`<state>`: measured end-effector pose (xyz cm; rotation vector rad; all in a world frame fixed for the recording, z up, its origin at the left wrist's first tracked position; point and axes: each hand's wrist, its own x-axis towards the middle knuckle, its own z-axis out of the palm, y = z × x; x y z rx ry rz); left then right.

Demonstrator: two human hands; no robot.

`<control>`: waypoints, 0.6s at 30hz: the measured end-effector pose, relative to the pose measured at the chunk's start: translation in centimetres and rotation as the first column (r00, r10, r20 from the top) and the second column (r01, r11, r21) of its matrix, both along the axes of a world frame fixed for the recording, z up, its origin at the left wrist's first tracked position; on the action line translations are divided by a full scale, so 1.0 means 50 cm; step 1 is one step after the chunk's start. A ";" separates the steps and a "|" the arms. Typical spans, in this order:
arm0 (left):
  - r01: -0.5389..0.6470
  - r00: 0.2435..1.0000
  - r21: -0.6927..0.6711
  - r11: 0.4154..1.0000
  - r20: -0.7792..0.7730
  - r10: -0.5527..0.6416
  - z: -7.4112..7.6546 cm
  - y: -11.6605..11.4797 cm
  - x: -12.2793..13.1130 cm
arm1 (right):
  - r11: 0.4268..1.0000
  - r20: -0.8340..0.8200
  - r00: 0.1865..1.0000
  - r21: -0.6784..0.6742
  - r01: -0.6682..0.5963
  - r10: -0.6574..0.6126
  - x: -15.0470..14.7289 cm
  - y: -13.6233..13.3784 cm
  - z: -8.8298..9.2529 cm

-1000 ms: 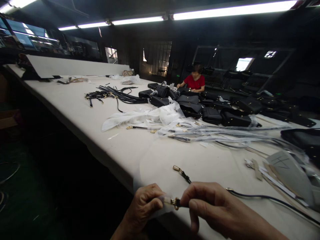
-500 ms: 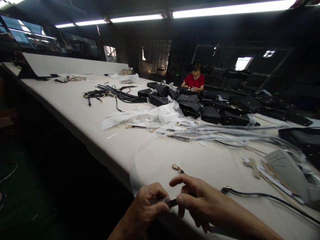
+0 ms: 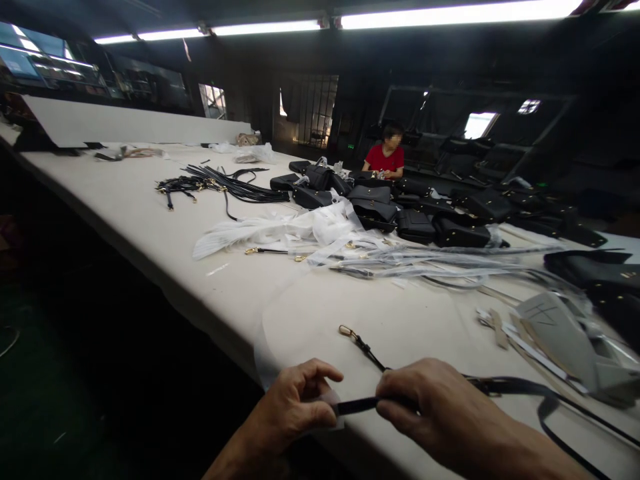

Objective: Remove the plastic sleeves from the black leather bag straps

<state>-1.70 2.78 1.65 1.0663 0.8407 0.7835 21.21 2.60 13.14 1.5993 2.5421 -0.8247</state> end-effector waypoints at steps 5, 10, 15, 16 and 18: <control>0.013 1.000 0.014 1.000 -0.018 -0.013 0.004 0.000 0.021 | 0.977 0.396 0.901 0.045 -0.210 0.175 -0.048 -0.028 0.013; 0.035 0.994 0.464 0.885 -0.111 0.018 0.000 -0.015 0.038 | 0.998 0.118 0.992 0.034 -0.058 0.053 -0.048 -0.027 -0.015; 0.214 0.953 0.920 0.328 -0.270 0.135 0.032 -0.033 0.037 | 0.834 -0.419 0.881 -0.549 -0.052 -0.221 -0.035 -0.004 -0.043; 0.258 0.934 0.933 0.252 -0.308 0.183 0.044 -0.034 0.037 | 0.825 -0.450 0.865 -0.560 -0.078 -0.224 -0.037 -0.002 -0.050; 0.311 0.893 0.936 0.164 -0.347 0.285 0.063 -0.030 0.038 | 0.860 -0.500 0.834 -0.506 -0.063 -0.234 -0.042 -0.004 -0.061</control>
